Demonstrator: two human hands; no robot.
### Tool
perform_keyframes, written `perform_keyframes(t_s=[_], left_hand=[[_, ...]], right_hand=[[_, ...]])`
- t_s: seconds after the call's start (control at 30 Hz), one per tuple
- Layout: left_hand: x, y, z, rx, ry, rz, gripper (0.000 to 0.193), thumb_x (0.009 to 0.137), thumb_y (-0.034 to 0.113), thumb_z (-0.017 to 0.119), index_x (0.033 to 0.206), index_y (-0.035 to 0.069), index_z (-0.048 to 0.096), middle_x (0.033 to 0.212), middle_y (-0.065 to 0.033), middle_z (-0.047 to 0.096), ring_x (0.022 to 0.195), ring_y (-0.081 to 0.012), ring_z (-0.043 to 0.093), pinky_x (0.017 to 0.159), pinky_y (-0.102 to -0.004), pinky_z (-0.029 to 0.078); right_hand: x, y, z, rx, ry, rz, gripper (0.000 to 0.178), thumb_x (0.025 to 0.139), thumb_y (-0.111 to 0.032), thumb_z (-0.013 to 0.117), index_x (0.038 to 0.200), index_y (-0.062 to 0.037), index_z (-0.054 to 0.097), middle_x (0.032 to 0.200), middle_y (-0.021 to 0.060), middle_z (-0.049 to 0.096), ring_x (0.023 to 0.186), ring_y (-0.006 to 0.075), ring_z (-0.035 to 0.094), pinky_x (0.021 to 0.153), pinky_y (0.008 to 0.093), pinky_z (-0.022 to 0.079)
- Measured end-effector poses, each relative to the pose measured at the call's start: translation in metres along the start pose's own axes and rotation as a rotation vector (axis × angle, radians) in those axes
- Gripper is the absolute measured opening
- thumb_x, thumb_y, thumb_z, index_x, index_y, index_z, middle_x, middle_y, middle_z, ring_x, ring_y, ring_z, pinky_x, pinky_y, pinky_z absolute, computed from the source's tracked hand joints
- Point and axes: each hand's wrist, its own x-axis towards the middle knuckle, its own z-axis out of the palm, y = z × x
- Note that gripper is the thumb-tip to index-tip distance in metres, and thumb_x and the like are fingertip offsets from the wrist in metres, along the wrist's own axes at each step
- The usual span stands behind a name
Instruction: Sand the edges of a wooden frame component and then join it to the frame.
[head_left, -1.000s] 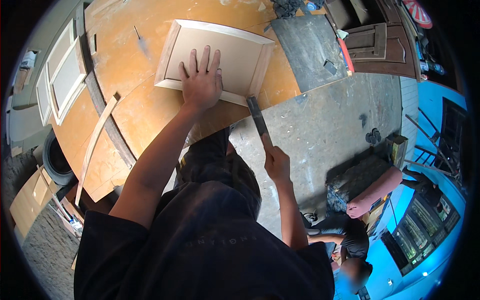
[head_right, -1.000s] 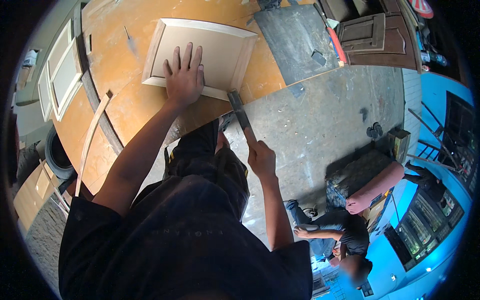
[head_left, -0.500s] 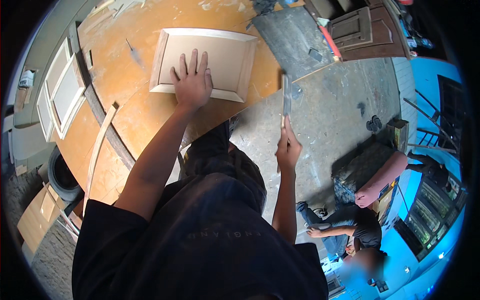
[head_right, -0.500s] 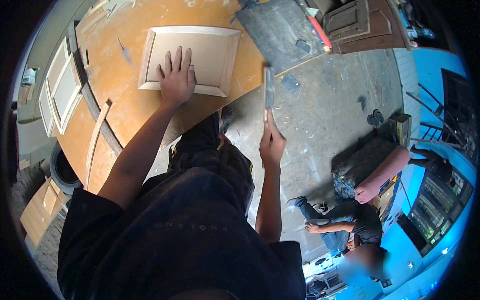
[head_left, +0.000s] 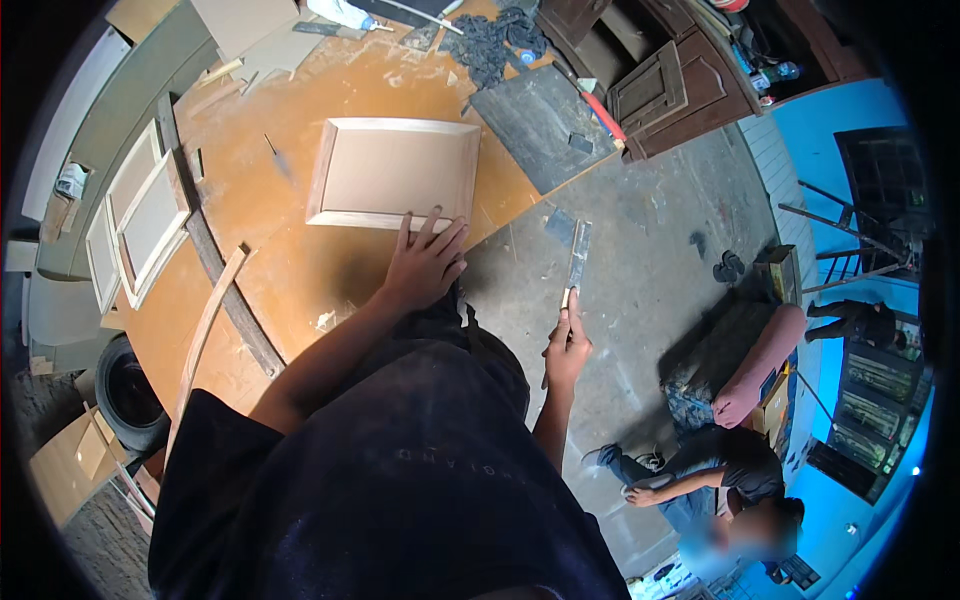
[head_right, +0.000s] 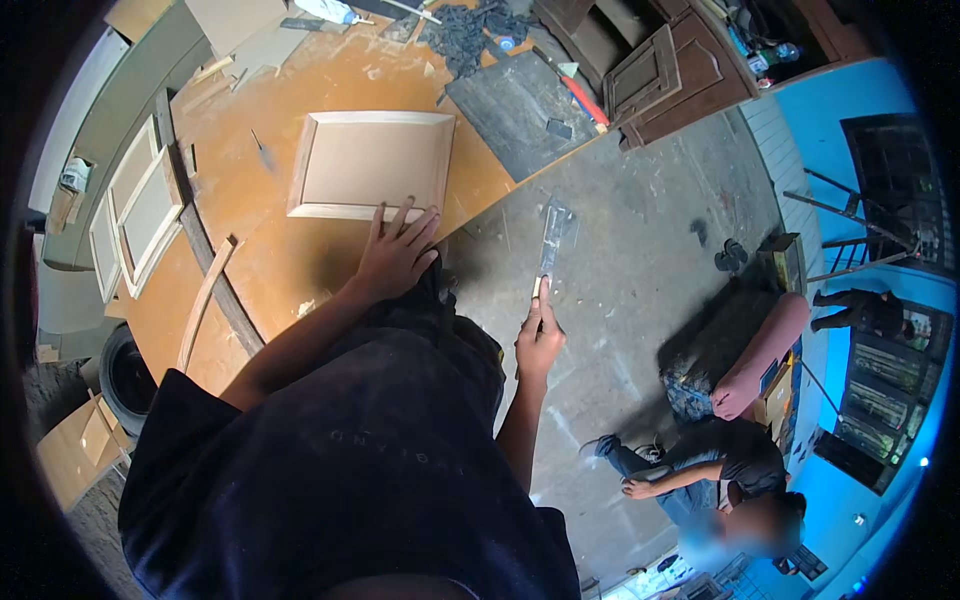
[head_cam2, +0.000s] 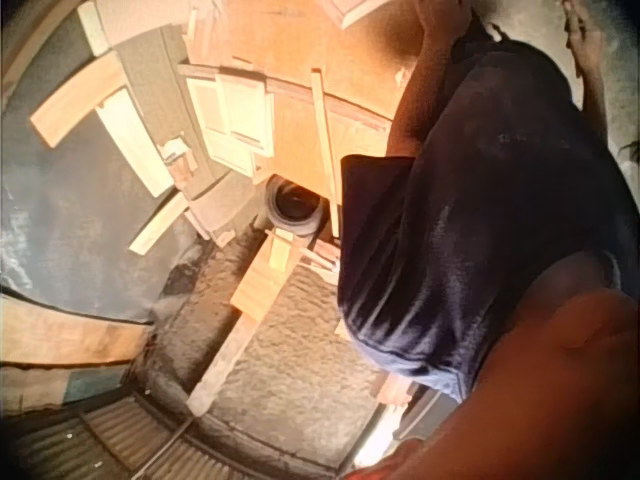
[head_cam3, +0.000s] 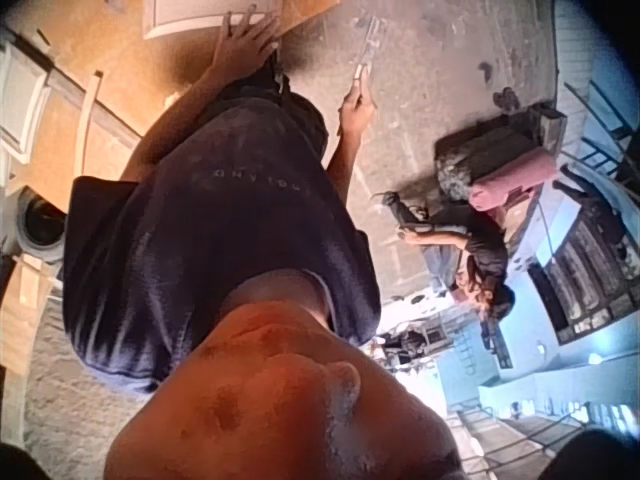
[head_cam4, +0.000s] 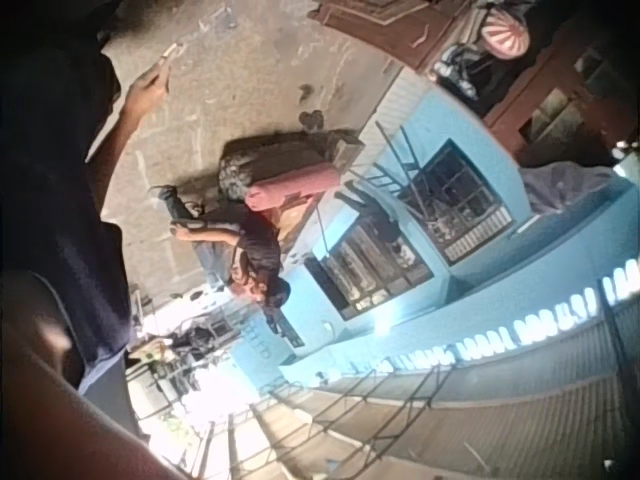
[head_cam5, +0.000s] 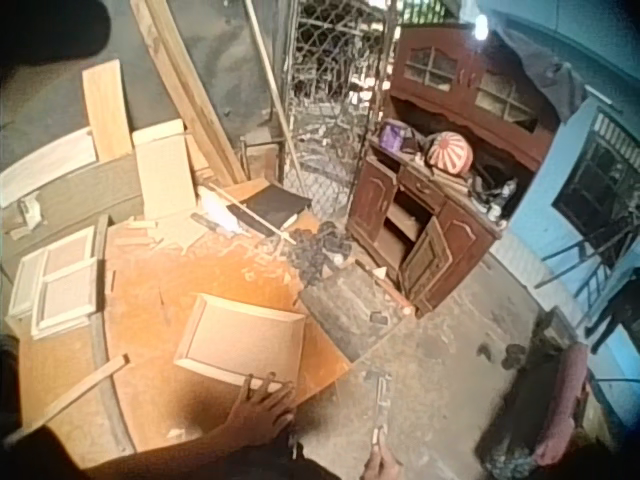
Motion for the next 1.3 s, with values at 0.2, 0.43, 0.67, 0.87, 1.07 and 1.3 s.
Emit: perform_keyframes(t_s=[0.2, 0.43, 0.67, 0.87, 1.07, 1.3], left_hand=[[-0.013, -0.012, -0.008, -0.012, 0.007, 0.006, 0.051, 0.095, 0.039, 0.057, 0.138, 0.012, 0.054, 0.151, -0.0036, 0.044, 0.147, -0.0324, 0.028, 0.117, -0.0643, 0.016], [-0.028, -0.034, -0.017, 0.022, -0.033, -0.069, 0.056, 0.096, 0.039, 0.056, 0.143, 0.011, 0.049, 0.155, -0.0043, 0.041, 0.148, -0.0333, 0.027, 0.117, -0.0652, 0.016], [-0.062, -0.104, -0.019, 0.205, -0.001, -0.301, 0.061, 0.099, 0.042, 0.049, 0.151, 0.012, 0.039, 0.159, -0.0032, 0.035, 0.149, -0.0330, 0.024, 0.116, -0.0670, 0.013], [-0.091, -0.147, -0.038, 0.240, -0.109, -0.502, 0.062, 0.101, 0.044, 0.042, 0.154, 0.013, 0.034, 0.162, -0.0024, 0.030, 0.151, -0.0320, 0.020, 0.118, -0.0651, 0.008], [-0.103, -0.159, -0.029, 0.216, -0.089, -0.610, 0.063, 0.102, 0.044, 0.041, 0.156, 0.015, 0.030, 0.163, -0.0028, 0.028, 0.152, -0.0315, 0.018, 0.118, -0.0648, 0.007], [-0.093, -0.152, -0.030, 0.061, 0.024, -0.798, 0.059, 0.101, 0.045, 0.042, 0.151, 0.012, 0.040, 0.157, -0.0072, 0.037, 0.149, -0.0311, 0.025, 0.116, -0.0648, 0.011]], right_hand=[[0.001, 0.010, 0.005, -0.020, 0.023, -0.102, 0.038, 0.103, -0.013, 0.052, 0.140, -0.0161, 0.059, 0.060, 0.0052, 0.047, 0.052, 0.0091, 0.044, 0.051, 0.0289, 0.042], [0.011, 0.006, 0.017, 0.048, 0.075, -0.061, 0.039, 0.102, -0.011, 0.053, 0.140, -0.0133, 0.059, 0.058, 0.0043, 0.045, 0.050, 0.0082, 0.043, 0.049, 0.0297, 0.040], [0.026, -0.003, 0.035, 0.062, 0.050, -0.022, 0.040, 0.102, -0.012, 0.052, 0.142, -0.0144, 0.056, 0.056, 0.0042, 0.043, 0.049, 0.0085, 0.041, 0.048, 0.0300, 0.039], [0.038, -0.002, 0.049, 0.036, 0.056, -0.017, 0.040, 0.103, -0.014, 0.052, 0.143, -0.0165, 0.055, 0.057, 0.0067, 0.046, 0.049, 0.0090, 0.042, 0.048, 0.0307, 0.040], [0.049, -0.008, 0.060, -0.016, 0.037, -0.031, 0.042, 0.105, -0.021, 0.050, 0.146, -0.0254, 0.052, 0.058, 0.0004, 0.046, 0.046, 0.0082, 0.045, 0.043, 0.0298, 0.043], [0.081, -0.031, 0.093, -0.033, 0.049, -0.124, 0.046, 0.093, -0.033, 0.070, 0.128, -0.0027, 0.064, 0.065, 0.0158, 0.063, 0.054, 0.0240, 0.061, 0.054, 0.0395, 0.048]])
